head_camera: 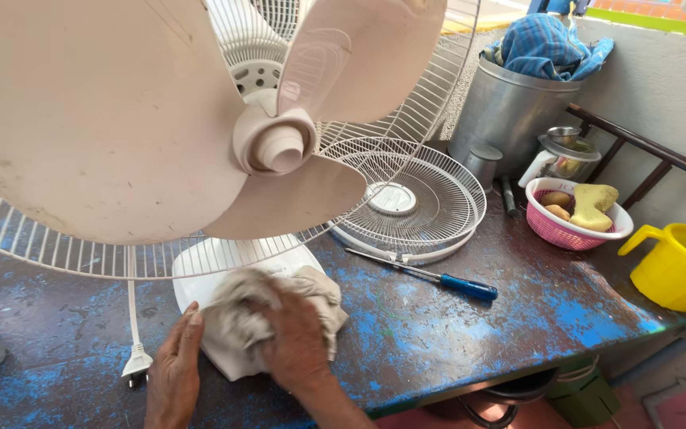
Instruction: The person wipes the blades, protective cage, and base of a desk fan using a cloth and liquid from a spray bottle.
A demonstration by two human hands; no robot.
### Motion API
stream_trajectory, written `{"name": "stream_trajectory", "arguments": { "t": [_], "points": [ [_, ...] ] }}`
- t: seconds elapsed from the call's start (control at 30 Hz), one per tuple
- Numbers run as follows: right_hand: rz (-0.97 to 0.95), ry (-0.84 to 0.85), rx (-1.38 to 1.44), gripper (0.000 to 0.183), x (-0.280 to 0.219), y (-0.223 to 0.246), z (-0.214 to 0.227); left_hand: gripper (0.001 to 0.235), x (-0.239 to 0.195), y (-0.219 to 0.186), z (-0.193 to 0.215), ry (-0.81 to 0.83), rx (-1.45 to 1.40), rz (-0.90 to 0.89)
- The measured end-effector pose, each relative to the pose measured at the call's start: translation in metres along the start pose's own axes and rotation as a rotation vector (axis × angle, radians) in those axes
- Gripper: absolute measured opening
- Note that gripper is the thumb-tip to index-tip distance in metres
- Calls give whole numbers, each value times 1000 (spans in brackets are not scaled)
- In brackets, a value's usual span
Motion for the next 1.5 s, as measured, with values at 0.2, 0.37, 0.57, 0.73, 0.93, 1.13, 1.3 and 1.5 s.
{"name": "stream_trajectory", "arguments": {
  "t": [0.2, 0.37, 0.57, 0.73, 0.93, 1.13, 1.3, 1.5],
  "points": [
    [-416, -45, -12, 56, -2, -85, 9, 77, 13, 24, -13, 53, 18, -19],
    [186, 152, 235, 53, -30, 30, -29, 73, 27, 34, -14, 22, -179, -46],
    [-286, -146, 968, 48, -16, 0, -2, 58, 31, 58, -30, 148, -664, -62],
    [-776, -251, 1479, 43, -22, -18, -12, 62, 1, 10, -40, 384, -613, -261],
    [-915, 12, 2006, 70, -8, 50, 43, 41, -25, -35, 19, 74, -714, -147],
    [-879, 16, 1801, 57, -8, 64, 61, 32, -36, -77, 23, 15, -827, -32],
    [-762, -219, 1286, 38, -15, 36, 51, 41, -70, -115, 4, 277, -828, -36],
    [-249, -538, 1188, 27, 38, 72, 139, 56, -74, -167, 86, -105, -770, -217]
  ]
}}
Point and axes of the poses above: each hand's wrist, its own x-axis towards the middle knuckle, its own z-axis out of the back of the hand, y = z × x, the point moved 9 cm from there along x, towards the middle knuckle, and after that the axes turned 4 degrees about x, right-handed, at the moved point
